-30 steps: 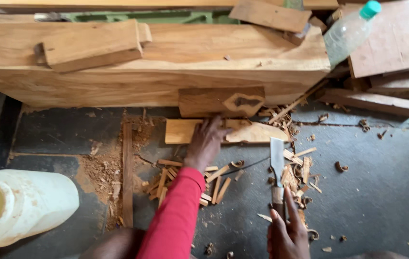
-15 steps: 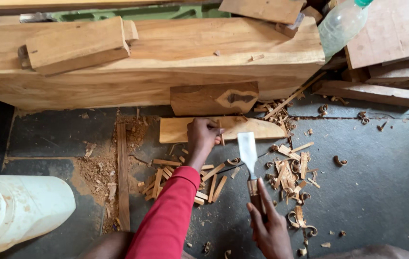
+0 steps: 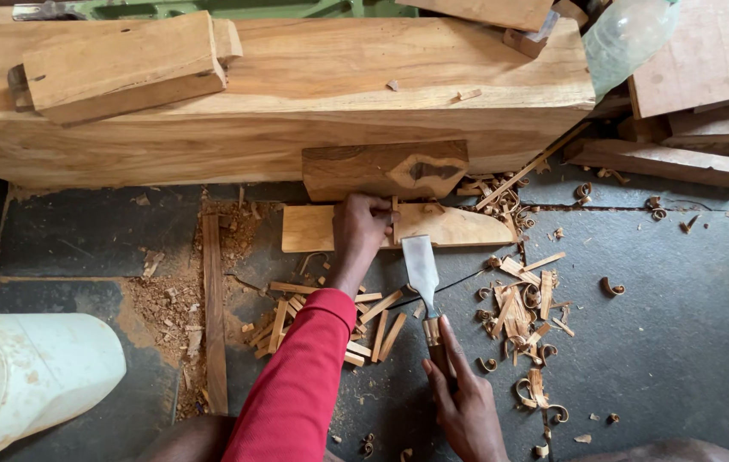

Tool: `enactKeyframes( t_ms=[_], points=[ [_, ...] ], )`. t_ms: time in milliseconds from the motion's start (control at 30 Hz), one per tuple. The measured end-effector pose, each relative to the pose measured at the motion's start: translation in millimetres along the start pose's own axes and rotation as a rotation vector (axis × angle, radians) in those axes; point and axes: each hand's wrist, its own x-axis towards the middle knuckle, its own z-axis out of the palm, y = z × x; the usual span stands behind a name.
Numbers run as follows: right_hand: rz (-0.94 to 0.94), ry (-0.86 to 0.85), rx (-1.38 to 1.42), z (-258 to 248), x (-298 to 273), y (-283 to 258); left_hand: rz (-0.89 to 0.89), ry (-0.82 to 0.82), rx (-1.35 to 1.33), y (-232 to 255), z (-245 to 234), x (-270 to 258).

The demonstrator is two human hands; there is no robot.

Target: The person carves a small piece of wood using a chisel and a mallet. They repeatedly strike the chisel to shape the wood, creating wood shavings that accumulate on the floor.

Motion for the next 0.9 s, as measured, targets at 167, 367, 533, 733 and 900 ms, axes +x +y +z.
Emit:
enactKeyframes(
  t_ms=[167,367,533,733,900],
  points=[
    [-0.012,-0.011,-0.031,5,3,2,0.150,0.142,0.276,4,0,1],
    [-0.263,0.095,-0.049,17,5,4,-0.027,0.111,0.431,27,-23,-17],
    [-0.108,0.061,-0.034,18,-5,-13,-0.015,0.157,0.391,24,-13,-20],
    [-0.085,0.095,-0.030,24,-12,-21,0.118,0.157,0.442,8,13,-17],
    [-0.040,0.064,-0.035,19,-11,-22,0.157,0.178,0.400,10,14,-10]
  ],
)
